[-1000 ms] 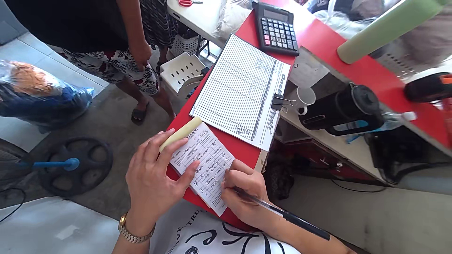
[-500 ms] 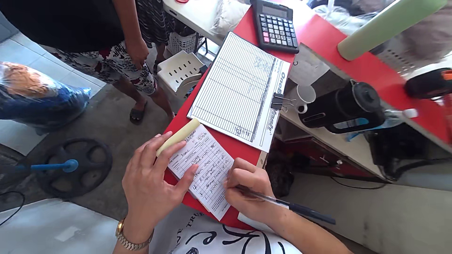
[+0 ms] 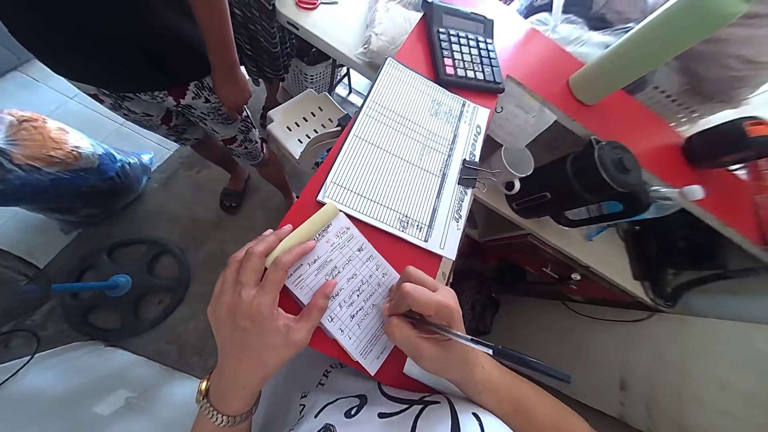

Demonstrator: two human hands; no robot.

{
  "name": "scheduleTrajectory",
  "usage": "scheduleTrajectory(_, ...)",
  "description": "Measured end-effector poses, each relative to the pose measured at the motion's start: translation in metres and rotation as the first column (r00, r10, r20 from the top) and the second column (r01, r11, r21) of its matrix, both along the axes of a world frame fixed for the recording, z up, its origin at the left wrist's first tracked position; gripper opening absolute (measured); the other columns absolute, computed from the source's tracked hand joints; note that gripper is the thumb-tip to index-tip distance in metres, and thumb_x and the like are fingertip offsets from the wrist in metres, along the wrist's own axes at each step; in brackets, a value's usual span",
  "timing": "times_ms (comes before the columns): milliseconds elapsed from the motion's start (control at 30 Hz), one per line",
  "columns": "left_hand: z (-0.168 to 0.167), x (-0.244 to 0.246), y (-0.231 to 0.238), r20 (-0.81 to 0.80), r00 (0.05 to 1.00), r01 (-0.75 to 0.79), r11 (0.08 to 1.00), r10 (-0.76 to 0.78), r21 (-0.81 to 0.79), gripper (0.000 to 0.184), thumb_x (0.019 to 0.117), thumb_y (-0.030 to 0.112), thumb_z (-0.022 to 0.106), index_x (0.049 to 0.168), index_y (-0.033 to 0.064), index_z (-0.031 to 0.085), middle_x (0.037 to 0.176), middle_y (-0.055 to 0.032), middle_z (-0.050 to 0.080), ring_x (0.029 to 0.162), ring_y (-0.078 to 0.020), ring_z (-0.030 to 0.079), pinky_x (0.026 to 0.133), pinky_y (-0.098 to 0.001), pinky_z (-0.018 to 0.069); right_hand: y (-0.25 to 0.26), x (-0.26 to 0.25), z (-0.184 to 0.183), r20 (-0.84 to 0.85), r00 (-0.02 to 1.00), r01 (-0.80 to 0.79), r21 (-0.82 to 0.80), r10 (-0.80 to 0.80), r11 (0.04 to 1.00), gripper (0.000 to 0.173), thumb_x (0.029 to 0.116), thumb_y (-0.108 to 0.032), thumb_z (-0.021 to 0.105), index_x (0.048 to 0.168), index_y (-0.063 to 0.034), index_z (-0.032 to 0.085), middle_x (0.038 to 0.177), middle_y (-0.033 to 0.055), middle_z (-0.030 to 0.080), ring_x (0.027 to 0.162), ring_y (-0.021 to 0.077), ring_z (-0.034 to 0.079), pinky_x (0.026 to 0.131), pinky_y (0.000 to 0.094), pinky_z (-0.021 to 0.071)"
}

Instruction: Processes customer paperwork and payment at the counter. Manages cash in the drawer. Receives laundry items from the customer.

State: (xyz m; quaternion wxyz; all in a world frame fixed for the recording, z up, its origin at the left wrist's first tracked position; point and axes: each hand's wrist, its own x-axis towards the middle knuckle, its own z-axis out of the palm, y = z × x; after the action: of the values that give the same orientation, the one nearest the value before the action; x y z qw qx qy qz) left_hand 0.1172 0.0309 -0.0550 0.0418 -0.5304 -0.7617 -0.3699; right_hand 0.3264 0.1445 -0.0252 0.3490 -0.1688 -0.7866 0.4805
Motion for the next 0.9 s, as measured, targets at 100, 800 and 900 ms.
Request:
scheduleTrajectory(100, 0.0000, 0.0003, 0.0003, 0.003, 1.000, -0.003, 1.000, 0.003, 0.002, 0.057, 0.0916, 0.069, 0.057, 0.128, 0.0267, 0.070, 0.142, -0.0092, 0.061, 0.132, -0.0320, 0.055, 0.098, -0.0498, 0.0462, 0.0002, -0.0002, -0.0002, 0.000, 1.000, 0.003, 0.018, -0.003, 1.000, 0.009, 0.0826, 0.002, 0.063, 0.075, -0.0020, 0.059, 0.076, 0.0036, 0.052, 0.072, 0.0042, 0.054, 0.063, 0.0134, 0.0452)
scheduleTrajectory(800, 0.0008, -0.0002, 0.0011, 0.002, 1.000, 0.002, 1.000, -0.002, -0.015, 0.059, 0.0915, 0.069, 0.056, 0.127, 0.0247, 0.071, 0.139, -0.0118, 0.063, 0.127, -0.0328, 0.058, 0.094, -0.0501, 0.0474, -0.0019, 0.0008, 0.0002, 0.002, 0.995, 0.099, 0.034, -0.100, 0.994, 0.011, 0.0814, 0.002, 0.063, 0.072, -0.0027, 0.059, 0.073, 0.0025, 0.051, 0.069, 0.0033, 0.051, 0.058, 0.0130, 0.0413)
scheduleTrajectory(900, 0.0011, 0.0002, 0.0016, -0.005, 1.000, 0.002, 1.000, -0.002, -0.004, 0.058, 0.0913, 0.070, 0.055, 0.125, 0.0253, 0.072, 0.137, -0.0123, 0.064, 0.125, -0.0330, 0.059, 0.092, -0.0496, 0.0482, 0.0015, 0.0029, 0.0007, -0.032, 0.997, 0.067, -0.108, -0.071, 0.992, 0.009, 0.0847, 0.002, 0.062, 0.078, -0.0025, 0.059, 0.079, 0.0032, 0.052, 0.065, 0.0021, 0.055, 0.053, 0.0123, 0.0487)
